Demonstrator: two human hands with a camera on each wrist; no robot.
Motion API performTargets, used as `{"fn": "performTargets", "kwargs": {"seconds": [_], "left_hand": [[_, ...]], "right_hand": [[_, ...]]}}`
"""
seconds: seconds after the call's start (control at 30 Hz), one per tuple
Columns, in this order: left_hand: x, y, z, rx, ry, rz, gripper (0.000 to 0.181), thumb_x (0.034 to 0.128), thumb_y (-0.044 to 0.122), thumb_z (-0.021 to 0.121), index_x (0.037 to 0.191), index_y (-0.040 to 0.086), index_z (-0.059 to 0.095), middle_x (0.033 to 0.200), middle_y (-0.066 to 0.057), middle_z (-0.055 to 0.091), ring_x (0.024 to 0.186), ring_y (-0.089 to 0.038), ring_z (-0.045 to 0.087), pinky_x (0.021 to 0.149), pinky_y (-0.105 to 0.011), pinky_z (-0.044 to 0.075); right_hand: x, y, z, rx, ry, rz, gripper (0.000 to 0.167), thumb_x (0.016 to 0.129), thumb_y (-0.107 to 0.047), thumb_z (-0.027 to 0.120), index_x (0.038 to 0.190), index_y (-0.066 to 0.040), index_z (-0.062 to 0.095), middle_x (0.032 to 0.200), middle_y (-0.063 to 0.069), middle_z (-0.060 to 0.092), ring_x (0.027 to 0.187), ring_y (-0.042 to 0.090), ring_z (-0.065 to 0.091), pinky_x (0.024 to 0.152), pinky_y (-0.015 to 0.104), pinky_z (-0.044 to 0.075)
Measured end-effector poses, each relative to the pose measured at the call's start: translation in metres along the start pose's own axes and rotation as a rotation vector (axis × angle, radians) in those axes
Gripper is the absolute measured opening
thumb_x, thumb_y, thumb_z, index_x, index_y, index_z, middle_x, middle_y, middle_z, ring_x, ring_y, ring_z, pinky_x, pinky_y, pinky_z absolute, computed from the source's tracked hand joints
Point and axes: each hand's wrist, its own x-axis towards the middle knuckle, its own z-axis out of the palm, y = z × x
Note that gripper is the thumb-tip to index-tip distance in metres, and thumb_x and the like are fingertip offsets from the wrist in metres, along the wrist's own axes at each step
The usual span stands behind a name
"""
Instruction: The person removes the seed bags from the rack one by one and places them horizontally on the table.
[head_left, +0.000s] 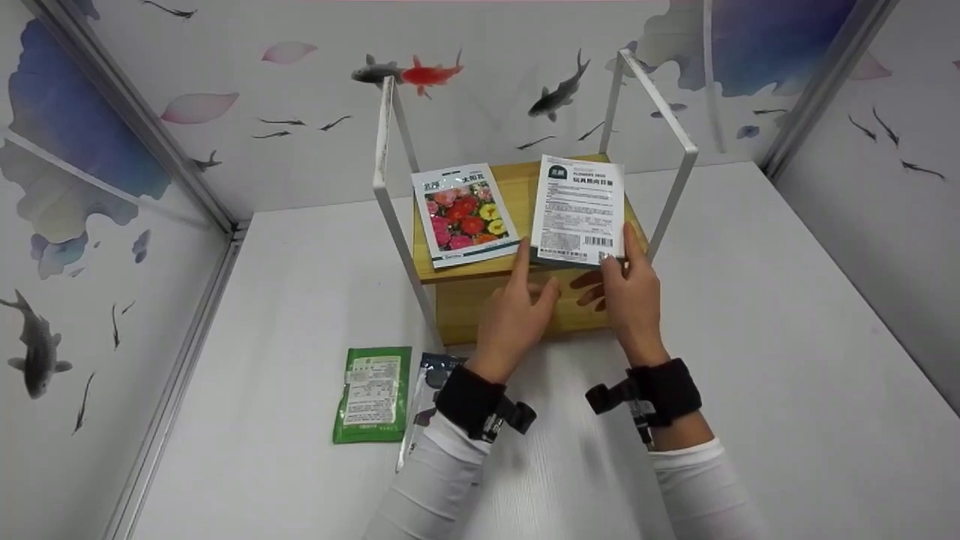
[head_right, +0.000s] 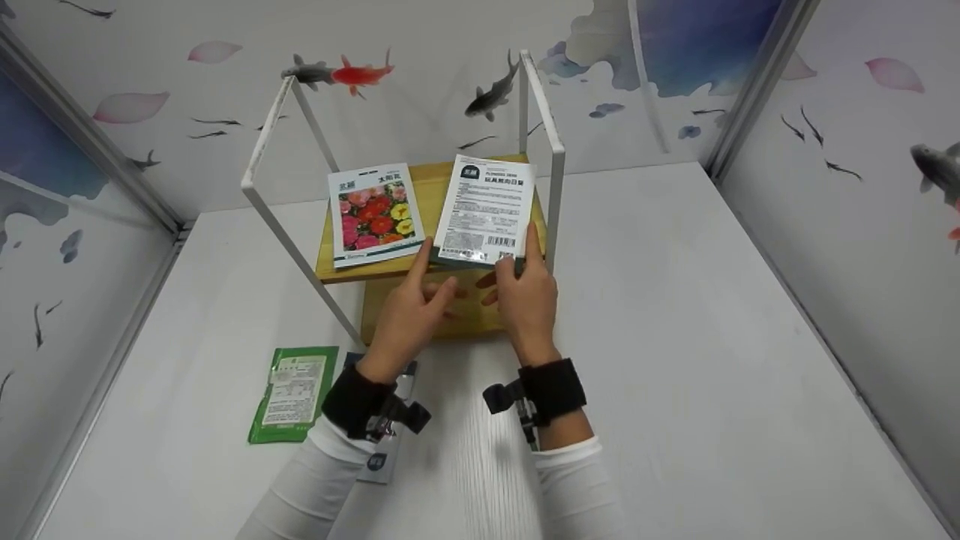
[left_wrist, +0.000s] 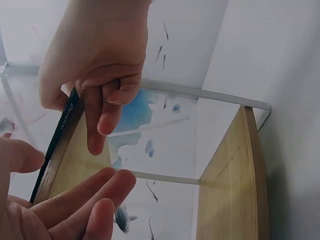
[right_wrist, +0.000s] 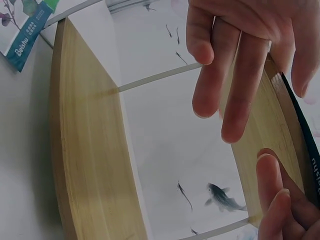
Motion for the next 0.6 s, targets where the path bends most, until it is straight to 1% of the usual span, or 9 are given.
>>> {"fn": "performTargets", "kwargs": {"seconds": [0.07,0.13,0.2,0.3,0.33,0.4,0.43,0.47,0.6], "left_hand": [[0.0,-0.001,0.0,-0.003,0.002,0.013,0.07,0.0895,0.045,0.046,0.145,0.024,0.007,0.093,0.004,0.066,0.055,-0.007,0.053,0.05,-0.025,0.042],[-0.001,-0.003,0.001,-0.002,0.004,0.029,0.07,0.0895,0.046,0.044,0.144,0.026,0.005,0.087,0.002,0.066,0.051,-0.009,0.051,0.047,-0.026,0.041],[-0.002,-0.004,0.001,-0.003,0.007,0.041,0.07,0.0893,0.048,0.043,0.144,0.027,0.005,0.089,0.001,0.066,0.053,-0.008,0.052,0.049,-0.025,0.042],[-0.002,-0.006,0.002,-0.017,0.009,0.061,0.068,0.089,0.051,0.042,0.144,0.028,0.007,0.09,0.0,0.067,0.058,-0.008,0.055,0.051,-0.025,0.043],[-0.002,-0.006,0.002,-0.027,0.009,0.069,0.069,0.0889,0.051,0.041,0.144,0.028,0.008,0.094,0.001,0.067,0.061,-0.007,0.056,0.054,-0.024,0.044],[-0.003,-0.006,0.003,-0.043,0.008,0.086,0.069,0.0888,0.051,0.041,0.144,0.025,0.009,0.095,0.002,0.067,0.064,-0.006,0.057,0.056,-0.023,0.045],[-0.003,-0.006,0.003,-0.053,0.008,0.092,0.069,0.0888,0.051,0.041,0.144,0.025,0.009,0.093,0.003,0.067,0.063,-0.006,0.057,0.056,-0.023,0.045],[-0.003,-0.006,0.003,-0.058,0.007,0.094,0.07,0.0887,0.052,0.041,0.144,0.024,0.009,0.089,0.002,0.067,0.062,-0.006,0.056,0.055,-0.024,0.045],[-0.003,-0.006,0.004,-0.099,0.006,0.093,0.07,0.0885,0.052,0.041,0.144,0.025,0.009,0.076,0.006,0.065,0.055,-0.007,0.053,0.049,-0.026,0.042]], "right_hand": [[0.002,0.005,-0.001,0.034,-0.011,0.009,0.057,0.091,-0.015,0.036,0.143,-0.015,0.015,0.079,0.021,0.064,0.059,0.033,0.061,0.046,0.03,0.048],[0.005,0.014,-0.001,0.078,-0.014,0.014,0.057,0.091,-0.014,0.037,0.143,-0.017,0.015,0.078,0.02,0.064,0.059,0.032,0.062,0.048,0.035,0.049],[0.008,0.021,-0.002,0.134,-0.017,0.021,0.058,0.091,-0.014,0.038,0.143,-0.02,0.016,0.079,0.019,0.064,0.059,0.031,0.062,0.049,0.038,0.049],[0.009,0.027,-0.002,0.233,-0.003,0.035,0.057,0.09,-0.012,0.04,0.142,-0.022,0.019,0.077,0.021,0.064,0.057,0.031,0.061,0.045,0.034,0.048],[0.009,0.027,-0.002,0.266,0.002,0.04,0.057,0.09,-0.011,0.04,0.142,-0.022,0.021,0.077,0.022,0.063,0.057,0.031,0.061,0.044,0.032,0.048],[0.008,0.027,-0.002,0.322,0.011,0.047,0.056,0.09,-0.009,0.041,0.141,-0.021,0.023,0.077,0.022,0.063,0.056,0.03,0.06,0.042,0.03,0.046],[0.007,0.027,-0.003,0.34,0.015,0.049,0.055,0.09,-0.009,0.041,0.141,-0.021,0.025,0.076,0.022,0.063,0.055,0.029,0.06,0.042,0.028,0.045],[0.007,0.026,-0.003,0.352,0.017,0.052,0.055,0.09,-0.009,0.041,0.141,-0.021,0.026,0.075,0.022,0.062,0.054,0.027,0.059,0.041,0.028,0.045],[0.003,0.023,-0.002,0.365,0.007,0.067,0.054,0.089,-0.008,0.041,0.14,-0.02,0.027,0.069,0.022,0.061,0.051,0.025,0.058,0.042,0.029,0.047]]}}
